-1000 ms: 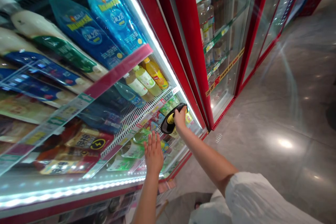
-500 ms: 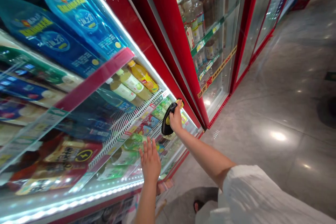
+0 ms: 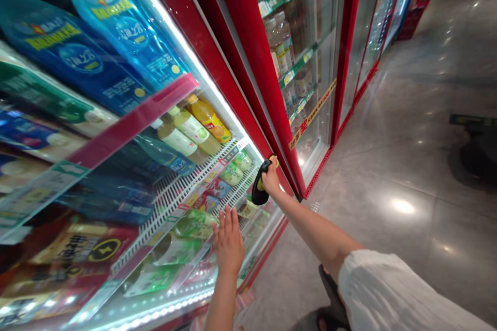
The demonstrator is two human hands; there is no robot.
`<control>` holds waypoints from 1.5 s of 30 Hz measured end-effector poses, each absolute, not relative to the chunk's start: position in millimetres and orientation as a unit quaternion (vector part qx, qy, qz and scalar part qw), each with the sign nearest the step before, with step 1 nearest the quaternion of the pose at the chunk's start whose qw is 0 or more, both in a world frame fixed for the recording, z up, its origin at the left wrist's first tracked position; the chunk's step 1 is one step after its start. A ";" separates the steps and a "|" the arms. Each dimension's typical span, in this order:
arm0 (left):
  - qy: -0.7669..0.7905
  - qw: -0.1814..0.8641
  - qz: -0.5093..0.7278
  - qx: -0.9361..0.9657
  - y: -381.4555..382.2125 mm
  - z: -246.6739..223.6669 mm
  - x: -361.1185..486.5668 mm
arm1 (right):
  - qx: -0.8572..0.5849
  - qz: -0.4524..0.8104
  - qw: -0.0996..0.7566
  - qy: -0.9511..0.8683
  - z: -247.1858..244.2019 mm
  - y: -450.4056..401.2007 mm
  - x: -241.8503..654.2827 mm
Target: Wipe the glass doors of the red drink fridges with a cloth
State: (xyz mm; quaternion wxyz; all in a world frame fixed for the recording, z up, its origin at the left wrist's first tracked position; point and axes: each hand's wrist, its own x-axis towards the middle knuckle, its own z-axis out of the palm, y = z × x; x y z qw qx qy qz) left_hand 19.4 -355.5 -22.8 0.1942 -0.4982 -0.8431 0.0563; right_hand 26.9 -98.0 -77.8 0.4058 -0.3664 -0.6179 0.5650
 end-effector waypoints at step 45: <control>-0.715 0.485 0.016 -0.504 -301.0 -166.0 -40.4 | 0.038 0.156 0.610 -0.776 -232.0 -33.9 32.0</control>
